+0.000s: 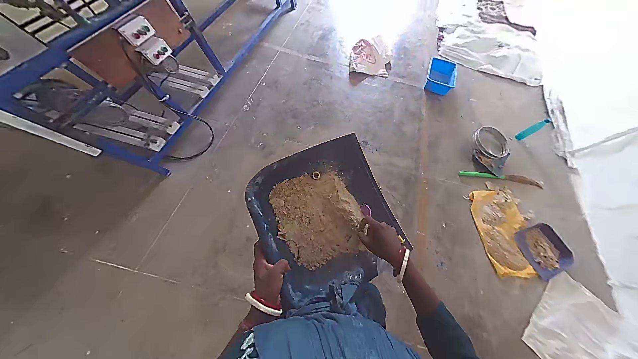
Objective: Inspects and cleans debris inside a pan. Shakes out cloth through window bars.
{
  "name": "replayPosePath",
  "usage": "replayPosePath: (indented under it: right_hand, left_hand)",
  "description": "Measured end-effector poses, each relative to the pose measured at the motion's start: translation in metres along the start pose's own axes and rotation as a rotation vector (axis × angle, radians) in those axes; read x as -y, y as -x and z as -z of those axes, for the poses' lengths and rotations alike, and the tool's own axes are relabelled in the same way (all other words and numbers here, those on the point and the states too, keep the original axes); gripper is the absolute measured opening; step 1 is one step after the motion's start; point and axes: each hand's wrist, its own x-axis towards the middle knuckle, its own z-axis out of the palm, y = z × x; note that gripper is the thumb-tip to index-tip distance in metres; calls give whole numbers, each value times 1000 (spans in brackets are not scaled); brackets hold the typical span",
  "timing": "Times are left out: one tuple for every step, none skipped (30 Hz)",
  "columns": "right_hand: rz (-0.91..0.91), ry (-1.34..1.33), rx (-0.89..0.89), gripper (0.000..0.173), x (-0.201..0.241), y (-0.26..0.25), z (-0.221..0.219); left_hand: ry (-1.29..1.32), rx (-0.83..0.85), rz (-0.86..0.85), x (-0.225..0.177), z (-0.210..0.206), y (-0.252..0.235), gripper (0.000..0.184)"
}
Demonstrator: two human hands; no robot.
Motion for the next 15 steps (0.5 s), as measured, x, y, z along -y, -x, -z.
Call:
replayPosePath:
  right_hand:
    - [35,-72,-7,34,-9,-10,9]
    - [65,-140,-5,33,-17,-22,21]
    - [86,-209,-2,33,-25,-35,34]
    - [104,-266,0,33,-31,-46,48]
    - [124,-309,-1,32,-38,-57,61]
    - [159,-355,-11,29,-45,-66,75]
    - [206,-414,-33,26,-52,-75,87]
    - [245,-489,-47,25,-59,-86,100]
    - [261,-570,-41,25,-64,-97,112]
    - [261,-638,-30,26,-68,-107,120]
    - [248,-680,-15,25,-72,-115,127]
    - [230,-705,-1,22,-75,-120,134]
    - [215,-729,17,16,-76,-125,142]
    - [198,-763,39,12,-77,-131,148]
    - [189,-811,56,13,-78,-136,154]
  left_hand:
    - [3,-6,5,-6,-13,-11,98]
    - [11,-11,9,-13,-28,-22,98]
    - [17,-13,13,-22,-42,-34,98]
    - [15,-15,18,-30,-57,-45,98]
    - [11,-18,24,-37,-70,-55,98]
    - [7,-12,34,-44,-83,-64,98]
    - [-3,-6,41,-49,-96,-73,98]
    - [-7,1,40,-55,-108,-83,98]
    - [-13,6,37,-59,-117,-93,98]
    - [-20,8,37,-63,-125,-101,98]
    - [-25,14,40,-67,-132,-108,99]
    - [-27,23,48,-70,-140,-114,99]
    - [-27,27,54,-73,-147,-120,99]
    - [-28,32,61,-78,-154,-128,100]
    - [-27,38,67,-82,-160,-136,100]
